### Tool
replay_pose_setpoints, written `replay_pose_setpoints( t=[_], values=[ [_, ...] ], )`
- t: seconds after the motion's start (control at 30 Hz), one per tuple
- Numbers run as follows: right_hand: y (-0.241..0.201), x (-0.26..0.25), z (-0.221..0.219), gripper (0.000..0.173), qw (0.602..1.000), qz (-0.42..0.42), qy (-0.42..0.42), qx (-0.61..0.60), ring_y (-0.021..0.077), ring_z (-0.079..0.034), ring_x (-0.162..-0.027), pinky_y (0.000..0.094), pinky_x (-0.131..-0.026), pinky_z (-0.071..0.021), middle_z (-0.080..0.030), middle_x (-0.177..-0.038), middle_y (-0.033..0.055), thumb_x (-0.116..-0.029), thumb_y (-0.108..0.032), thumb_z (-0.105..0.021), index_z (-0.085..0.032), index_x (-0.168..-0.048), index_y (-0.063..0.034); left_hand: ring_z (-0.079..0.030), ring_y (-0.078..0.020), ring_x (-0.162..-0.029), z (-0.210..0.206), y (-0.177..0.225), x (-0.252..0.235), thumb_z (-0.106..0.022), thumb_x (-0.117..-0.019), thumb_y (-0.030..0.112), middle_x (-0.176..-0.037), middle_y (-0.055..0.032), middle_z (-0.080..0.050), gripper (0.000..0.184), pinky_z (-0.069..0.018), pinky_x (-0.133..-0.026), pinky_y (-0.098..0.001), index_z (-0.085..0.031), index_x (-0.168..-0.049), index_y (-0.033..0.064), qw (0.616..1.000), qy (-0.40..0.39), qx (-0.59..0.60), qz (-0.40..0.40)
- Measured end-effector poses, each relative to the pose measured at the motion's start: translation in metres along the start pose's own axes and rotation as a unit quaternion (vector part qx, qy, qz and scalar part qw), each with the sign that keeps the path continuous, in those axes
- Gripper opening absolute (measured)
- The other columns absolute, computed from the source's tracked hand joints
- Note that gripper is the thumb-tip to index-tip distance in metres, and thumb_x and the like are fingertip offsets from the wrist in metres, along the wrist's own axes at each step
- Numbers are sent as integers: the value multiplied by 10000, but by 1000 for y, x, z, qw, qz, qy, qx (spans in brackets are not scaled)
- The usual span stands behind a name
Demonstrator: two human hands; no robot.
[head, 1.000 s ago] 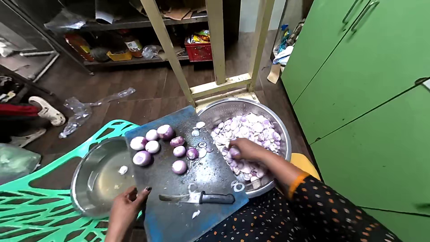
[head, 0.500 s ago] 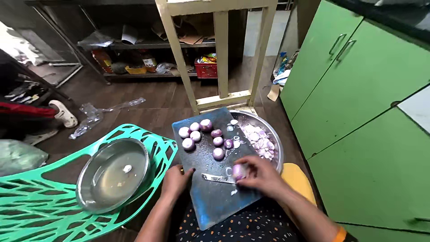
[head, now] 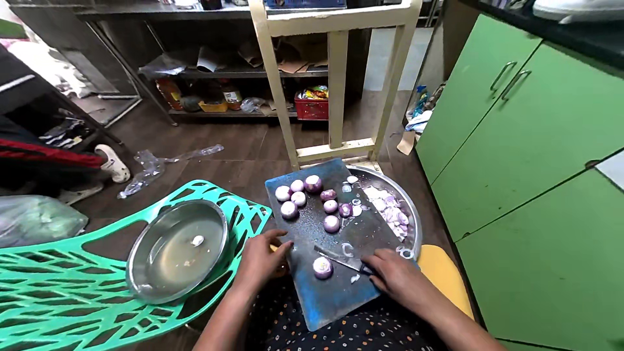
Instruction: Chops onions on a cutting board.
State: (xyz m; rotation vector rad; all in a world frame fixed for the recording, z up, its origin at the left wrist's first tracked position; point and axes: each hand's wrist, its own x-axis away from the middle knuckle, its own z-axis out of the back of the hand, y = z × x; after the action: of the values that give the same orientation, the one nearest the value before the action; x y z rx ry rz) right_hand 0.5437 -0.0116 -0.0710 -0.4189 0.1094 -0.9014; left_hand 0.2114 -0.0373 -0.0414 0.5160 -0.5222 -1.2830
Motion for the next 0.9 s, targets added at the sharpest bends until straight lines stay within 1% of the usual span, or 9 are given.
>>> replay_pose_setpoints(
  t=[0.13,0.23,0.33,0.47,0.6,0.7,0.77,0.83,0.9],
  values=[
    [11,29,6,416,989,-11,121,-80,194,-720,-863,455,-755,-610,-745,-1019,36,-872,-241,-622,-712,-1271,-167,-696,-183,-648,-4,47,-17,-713,-998,217,-956,-43,-767,246,-621,-638,-445,-737,-1219,111,996,-9,11,-89],
    [26,41,3,455,963,-122,193,-143,138,-622,-604,397,-557,-542,-678,-784,1,-832,-256,-612,-688,-1269,-157,-742,-268,-874,-24,85,-49,-724,-978,196,-1063,-117,-767,303,-605,-861,-517,-717,-1245,54,989,-69,-39,-127],
    [21,48,4,594,958,-182,130,-178,203,-667,-702,451,-666,-579,-710,-884,64,-894,-239,-662,-551,-1476,-208,-689,-390,-1126,-61,121,-82,-719,-953,167,-1160,-227,-719,296,-542,-1005,-594,-718,-1198,0,971,-119,-146,-148],
    [10,70,1,641,970,-119,55,-204,280,-720,-852,507,-792,-596,-740,-1072,139,-942,-171,-635,-467,-1560,-201,-679,-425,-1108,-92,149,-104,-643,-976,102,-1121,-259,-694,187,-562,-950,-590,-706,-1065,-50,946,-158,-256,-121],
    [20,86,-11,600,970,-129,64,-194,292,-733,-860,503,-815,-596,-754,-1039,146,-957,-176,-621,-497,-1544,-171,-688,-417,-1083,-96,151,-108,-705,-947,165,-1097,-243,-706,217,-564,-936,-602,-723,-1044,-27,948,-170,-240,-124],
    [18,78,-13,629,968,-131,149,-150,242,-747,-862,450,-802,-621,-761,-1068,103,-964,-179,-608,-450,-1573,-173,-721,-379,-997,-97,144,-93,-806,-872,231,-1024,-192,-741,386,-573,-912,-599,-708,-1181,20,953,-193,-173,-155],
    [11,64,-9,603,974,-155,111,-120,272,-743,-917,470,-847,-607,-754,-1091,111,-988,-185,-577,-448,-1577,-195,-726,-376,-1001,-103,141,-78,-813,-866,194,-1037,-192,-740,424,-574,-919,-600,-662,-1222,22,953,-212,-154,-155],
    [5,51,0,602,978,-181,28,-101,335,-726,-971,518,-892,-576,-738,-1090,155,-1011,-179,-538,-411,-1598,-214,-719,-360,-1001,-109,137,-67,-802,-868,193,-1019,-180,-741,291,-569,-926,-588,-725,-1088,19,958,-203,-141,-146],
    [-1,45,6,587,982,-168,33,-82,334,-728,-939,512,-860,-587,-735,-1071,158,-1011,-176,-523,-427,-1590,-207,-721,-343,-991,-110,138,-62,-784,-881,202,-995,-168,-746,200,-575,-916,-570,-760,-984,31,963,-186,-145,-130]
  ],
)
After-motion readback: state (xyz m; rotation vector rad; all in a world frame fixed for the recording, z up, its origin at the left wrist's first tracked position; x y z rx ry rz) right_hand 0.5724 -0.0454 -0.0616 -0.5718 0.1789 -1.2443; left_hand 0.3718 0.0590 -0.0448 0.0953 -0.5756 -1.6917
